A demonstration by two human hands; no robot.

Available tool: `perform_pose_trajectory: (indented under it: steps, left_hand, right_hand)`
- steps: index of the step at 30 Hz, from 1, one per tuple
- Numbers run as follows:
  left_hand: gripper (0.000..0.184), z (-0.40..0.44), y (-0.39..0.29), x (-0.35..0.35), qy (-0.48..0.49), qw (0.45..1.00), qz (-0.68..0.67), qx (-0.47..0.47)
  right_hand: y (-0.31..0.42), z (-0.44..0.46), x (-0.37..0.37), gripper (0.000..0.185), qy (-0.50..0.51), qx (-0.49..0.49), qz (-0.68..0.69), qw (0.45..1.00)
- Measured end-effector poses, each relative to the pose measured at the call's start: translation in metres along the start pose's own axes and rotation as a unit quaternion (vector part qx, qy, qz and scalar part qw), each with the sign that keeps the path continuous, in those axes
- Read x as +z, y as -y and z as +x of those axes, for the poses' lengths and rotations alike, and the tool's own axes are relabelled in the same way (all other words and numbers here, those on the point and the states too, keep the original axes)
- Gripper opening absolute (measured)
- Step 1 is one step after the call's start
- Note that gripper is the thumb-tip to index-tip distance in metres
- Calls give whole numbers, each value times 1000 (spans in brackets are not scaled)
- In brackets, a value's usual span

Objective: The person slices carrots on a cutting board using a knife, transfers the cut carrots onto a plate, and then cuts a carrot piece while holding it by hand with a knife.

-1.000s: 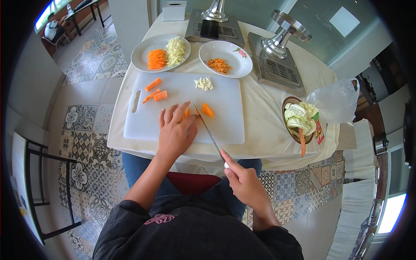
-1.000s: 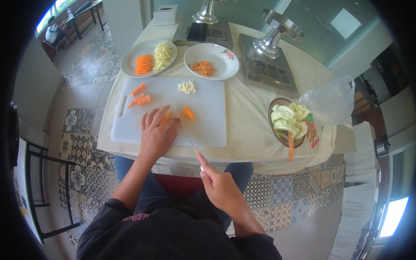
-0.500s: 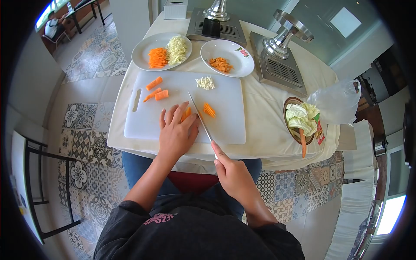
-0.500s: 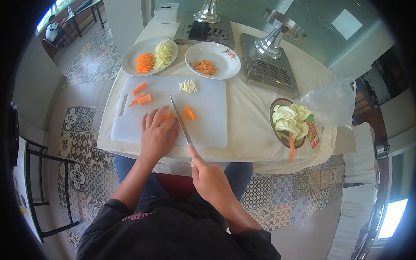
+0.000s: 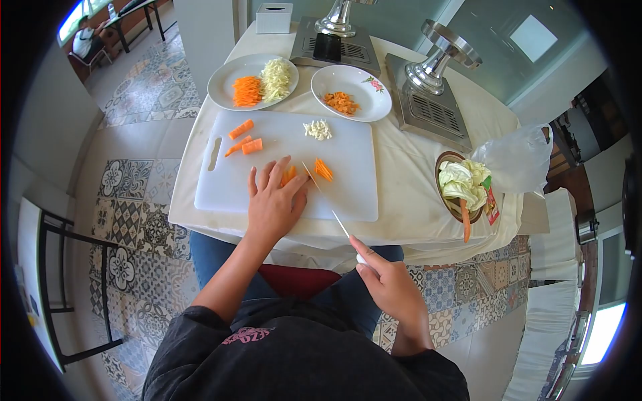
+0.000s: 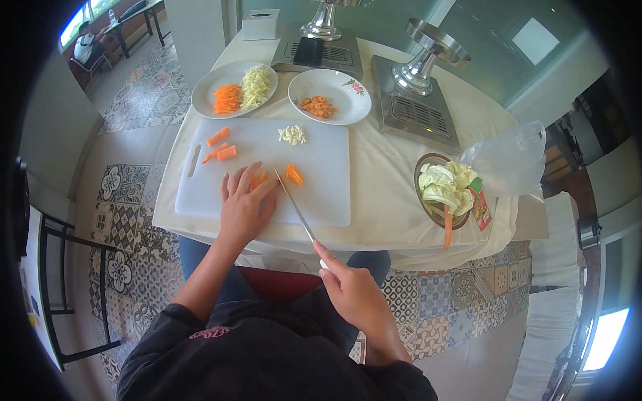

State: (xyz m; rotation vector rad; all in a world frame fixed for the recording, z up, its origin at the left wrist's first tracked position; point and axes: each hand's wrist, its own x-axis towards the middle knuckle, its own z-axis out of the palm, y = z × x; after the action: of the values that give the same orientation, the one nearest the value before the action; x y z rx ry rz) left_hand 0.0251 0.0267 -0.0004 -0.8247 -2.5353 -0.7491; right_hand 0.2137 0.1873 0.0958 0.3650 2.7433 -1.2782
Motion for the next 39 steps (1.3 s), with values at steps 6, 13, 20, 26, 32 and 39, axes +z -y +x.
perform_pose_trajectory:
  steps: [6,13,20,26,32,39]
  left_hand:
    - [32,-1,0,-1,9,1000,-3,-4]
    - [34,-1,2,0,22,1000,-4,-2]
    - [36,2,-1,2,60,998,-6,5]
    - [35,3,-6,-1,40,999,-31,-5]
    - [19,5,13,-16,0,999,-7,-41]
    - [17,10,18,-14,35,999,-22,0]
  right_hand:
    - [3,-23,-20,48,54,105,36,992]
    - [1,-16,-10,48,-12,1,11,1000]
    - [1,-13,-7,49,-41,10,29,999]
    - [-6,-15,-5,50,-48,3,42,998]
    - [-5,-14,-3,50,-22,5,56,998]
    - [5,-10,-5,49,36,75,57,995]
